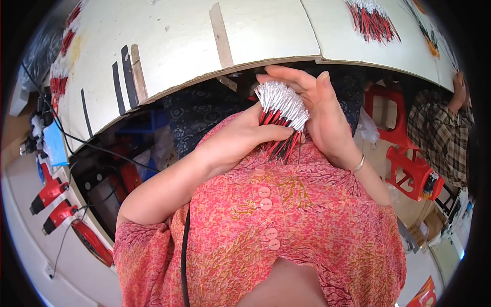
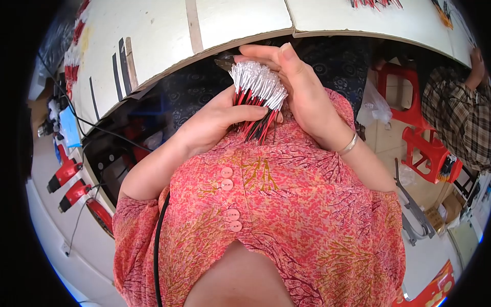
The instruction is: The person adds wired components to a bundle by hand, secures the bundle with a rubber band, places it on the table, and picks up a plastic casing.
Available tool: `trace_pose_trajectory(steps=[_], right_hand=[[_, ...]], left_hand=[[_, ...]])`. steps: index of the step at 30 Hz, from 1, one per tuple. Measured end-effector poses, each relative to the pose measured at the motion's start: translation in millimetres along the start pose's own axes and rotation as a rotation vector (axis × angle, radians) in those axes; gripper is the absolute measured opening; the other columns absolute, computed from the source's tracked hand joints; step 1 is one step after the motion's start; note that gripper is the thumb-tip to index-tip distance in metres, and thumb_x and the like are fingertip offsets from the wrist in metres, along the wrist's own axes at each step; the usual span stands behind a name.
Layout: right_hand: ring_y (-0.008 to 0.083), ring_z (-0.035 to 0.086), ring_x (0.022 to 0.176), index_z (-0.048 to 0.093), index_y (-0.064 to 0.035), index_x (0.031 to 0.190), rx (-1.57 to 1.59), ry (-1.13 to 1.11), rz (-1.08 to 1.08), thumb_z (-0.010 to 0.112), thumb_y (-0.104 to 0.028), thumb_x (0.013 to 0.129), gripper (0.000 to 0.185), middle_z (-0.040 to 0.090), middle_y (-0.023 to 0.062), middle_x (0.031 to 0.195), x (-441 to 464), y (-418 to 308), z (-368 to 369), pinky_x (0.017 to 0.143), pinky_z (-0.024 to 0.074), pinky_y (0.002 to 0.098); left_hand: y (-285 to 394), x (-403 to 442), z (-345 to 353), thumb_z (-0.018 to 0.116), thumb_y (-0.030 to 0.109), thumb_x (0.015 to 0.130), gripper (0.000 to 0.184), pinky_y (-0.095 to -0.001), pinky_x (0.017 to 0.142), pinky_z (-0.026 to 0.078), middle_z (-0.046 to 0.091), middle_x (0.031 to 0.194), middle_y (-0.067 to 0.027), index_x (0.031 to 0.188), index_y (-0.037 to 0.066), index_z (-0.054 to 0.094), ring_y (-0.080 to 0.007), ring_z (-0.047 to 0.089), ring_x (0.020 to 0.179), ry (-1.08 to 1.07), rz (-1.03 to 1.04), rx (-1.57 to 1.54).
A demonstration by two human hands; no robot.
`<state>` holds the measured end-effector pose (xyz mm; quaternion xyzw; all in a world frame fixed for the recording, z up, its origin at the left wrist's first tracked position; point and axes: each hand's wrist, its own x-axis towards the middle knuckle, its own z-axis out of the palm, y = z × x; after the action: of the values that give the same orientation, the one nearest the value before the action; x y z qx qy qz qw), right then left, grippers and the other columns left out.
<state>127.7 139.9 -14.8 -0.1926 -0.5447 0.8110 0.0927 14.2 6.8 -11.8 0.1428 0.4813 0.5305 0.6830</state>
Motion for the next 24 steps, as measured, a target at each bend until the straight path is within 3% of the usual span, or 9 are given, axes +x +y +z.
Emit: trace_pose_trajectory(steps=[5, 7, 8, 12, 14, 16, 24], right_hand=[[0.0232, 0.055, 0.121, 0.047, 0.0040, 0.136, -0.066, -0.033, 0.010, 0.020, -0.058, 0.103, 0.075, 0.058, 0.0183, 0.131, -2.1, 3.6, -7.1, 0.107, 0.0395, 0.0345], [0.0050, 0.059, 0.087, 0.055, -0.0026, 0.132, -0.207, -0.040, -0.072, 0.037, -0.047, 0.104, 0.055, 0.066, 0.0051, 0.112, -3.9, 2.2, -7.9, 0.066, 0.0472, 0.0170], [0.0050, 0.059, 0.087, 0.055, -0.0026, 0.132, -0.206, -0.040, -0.073, 0.037, -0.047, 0.104, 0.055, 0.066, 0.0051, 0.112, -3.6, 1.8, -7.6, 0.066, 0.0472, 0.0170], [0.0070, 0.060, 0.091, 0.054, -0.0010, 0.132, -0.211, -0.004, -0.130, 0.040, -0.042, 0.105, 0.051, 0.065, 0.0067, 0.116, -1.7, 5.2, -2.2, 0.074, 0.0485, 0.0191], [0.0078, 0.060, 0.094, 0.054, -0.0005, 0.131, -0.181, 0.028, -0.169, 0.040, -0.042, 0.105, 0.051, 0.064, 0.0073, 0.117, -2.0, 4.1, -1.3, 0.078, 0.0488, 0.0202], [0.0211, 0.058, 0.116, 0.050, 0.0042, 0.133, -0.225, -0.015, -0.076, 0.031, -0.040, 0.106, 0.056, 0.059, 0.0168, 0.129, -3.7, -2.2, -2.4, 0.101, 0.0433, 0.0312], [0.0200, 0.059, 0.115, 0.050, 0.0037, 0.133, -0.298, -0.041, -0.097, 0.025, -0.038, 0.106, 0.056, 0.060, 0.0155, 0.128, 1.3, -2.8, -0.8, 0.101, 0.0431, 0.0306]], left_hand=[[-0.3, -0.9, -3.4, 0.061, 0.010, 0.090, 0.037, -0.0337, 0.095, 0.049, 0.067, 0.107, -0.0142, 0.123, -0.004, 0.053, -0.0212, 0.065, 0.101, -0.015, -0.050, -0.118], [3.9, -4.2, -2.8, 0.061, 0.011, 0.090, 0.041, -0.0323, 0.099, 0.044, 0.063, 0.115, -0.0106, 0.127, -0.002, 0.051, -0.0180, 0.060, 0.108, -0.022, -0.082, -0.146], [5.5, -5.5, -2.3, 0.062, 0.012, 0.091, 0.045, -0.0308, 0.103, 0.040, 0.059, 0.123, -0.0070, 0.132, -0.001, 0.049, -0.0148, 0.054, 0.115, -0.028, -0.115, -0.177], [7.6, -7.2, 0.6, 0.065, 0.015, 0.090, 0.045, -0.0307, 0.102, 0.041, 0.058, 0.123, -0.0074, 0.131, -0.001, 0.050, -0.0153, 0.055, 0.115, -0.045, -0.097, -0.186], [9.4, -7.3, 5.0, 0.065, 0.016, 0.089, 0.042, -0.0339, 0.097, 0.047, 0.065, 0.111, -0.0133, 0.125, -0.004, 0.053, -0.0207, 0.063, 0.104, 0.005, -0.046, -0.120], [9.1, -5.5, 2.8, 0.066, 0.017, 0.088, 0.043, -0.0337, 0.097, 0.047, 0.065, 0.110, -0.0128, 0.124, -0.003, 0.053, -0.0201, 0.062, 0.104, -0.026, -0.049, -0.103], [11.6, 0.2, 4.8, 0.071, 0.017, 0.086, 0.036, -0.0303, 0.092, 0.048, 0.067, 0.103, -0.0085, 0.115, 0.000, 0.060, -0.0162, 0.063, 0.097, -0.022, -0.051, 0.009]])
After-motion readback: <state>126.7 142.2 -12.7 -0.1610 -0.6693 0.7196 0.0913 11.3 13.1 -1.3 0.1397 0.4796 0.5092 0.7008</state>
